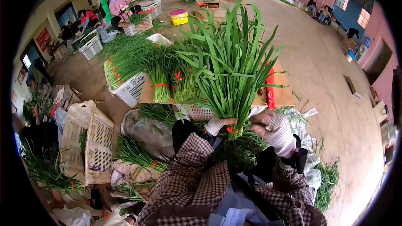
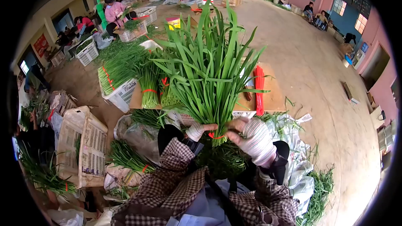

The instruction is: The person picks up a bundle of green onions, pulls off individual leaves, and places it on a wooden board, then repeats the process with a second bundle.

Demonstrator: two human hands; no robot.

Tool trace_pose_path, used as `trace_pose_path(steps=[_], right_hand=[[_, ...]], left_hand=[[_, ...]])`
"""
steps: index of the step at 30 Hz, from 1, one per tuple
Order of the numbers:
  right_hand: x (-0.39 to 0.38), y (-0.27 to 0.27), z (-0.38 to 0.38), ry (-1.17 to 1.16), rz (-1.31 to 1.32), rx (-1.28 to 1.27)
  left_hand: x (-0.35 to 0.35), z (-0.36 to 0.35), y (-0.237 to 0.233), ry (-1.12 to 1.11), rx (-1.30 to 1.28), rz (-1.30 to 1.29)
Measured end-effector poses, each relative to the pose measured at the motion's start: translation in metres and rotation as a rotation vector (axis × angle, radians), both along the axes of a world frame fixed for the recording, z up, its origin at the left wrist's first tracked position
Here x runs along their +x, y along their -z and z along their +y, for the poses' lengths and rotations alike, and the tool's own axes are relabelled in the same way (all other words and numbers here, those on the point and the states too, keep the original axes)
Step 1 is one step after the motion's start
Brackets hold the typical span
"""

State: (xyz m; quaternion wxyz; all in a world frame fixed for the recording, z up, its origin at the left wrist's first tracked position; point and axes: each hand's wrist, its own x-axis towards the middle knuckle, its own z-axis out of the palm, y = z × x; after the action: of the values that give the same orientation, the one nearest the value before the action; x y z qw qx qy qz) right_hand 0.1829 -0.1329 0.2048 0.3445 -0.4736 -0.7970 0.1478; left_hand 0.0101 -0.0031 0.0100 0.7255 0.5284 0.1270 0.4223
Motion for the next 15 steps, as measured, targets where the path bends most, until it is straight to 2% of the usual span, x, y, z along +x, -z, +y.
trace_pose_path(steps=[2, 4, 6, 10, 11, 15], right_hand=[[-0.025, -0.024, 0.013, 0.234, -0.136, 0.39], [-0.043, -0.042, 0.034, 0.294, -0.355, 0.596], [-0.057, -0.038, 0.061, 0.355, -0.501, 0.72], [-0.054, -0.027, 0.104, 0.337, -0.57, 0.674], [-0.048, -0.03, 0.11, 0.312, -0.473, 0.782], [-0.028, -0.036, 0.108, 0.318, -0.403, 0.774]], left_hand=[[0.001, -0.015, -0.016, -0.016, 0.007, -0.014], [0.003, -0.026, -0.021, -0.097, -0.183, 0.011], [0.01, -0.022, 0.004, -0.114, -0.161, -0.002], [0.012, -0.025, 0.027, -0.077, -0.129, 0.034], [0.012, -0.024, 0.031, -0.041, -0.134, 0.039], [0.012, -0.018, 0.023, -0.054, -0.135, 0.019]])
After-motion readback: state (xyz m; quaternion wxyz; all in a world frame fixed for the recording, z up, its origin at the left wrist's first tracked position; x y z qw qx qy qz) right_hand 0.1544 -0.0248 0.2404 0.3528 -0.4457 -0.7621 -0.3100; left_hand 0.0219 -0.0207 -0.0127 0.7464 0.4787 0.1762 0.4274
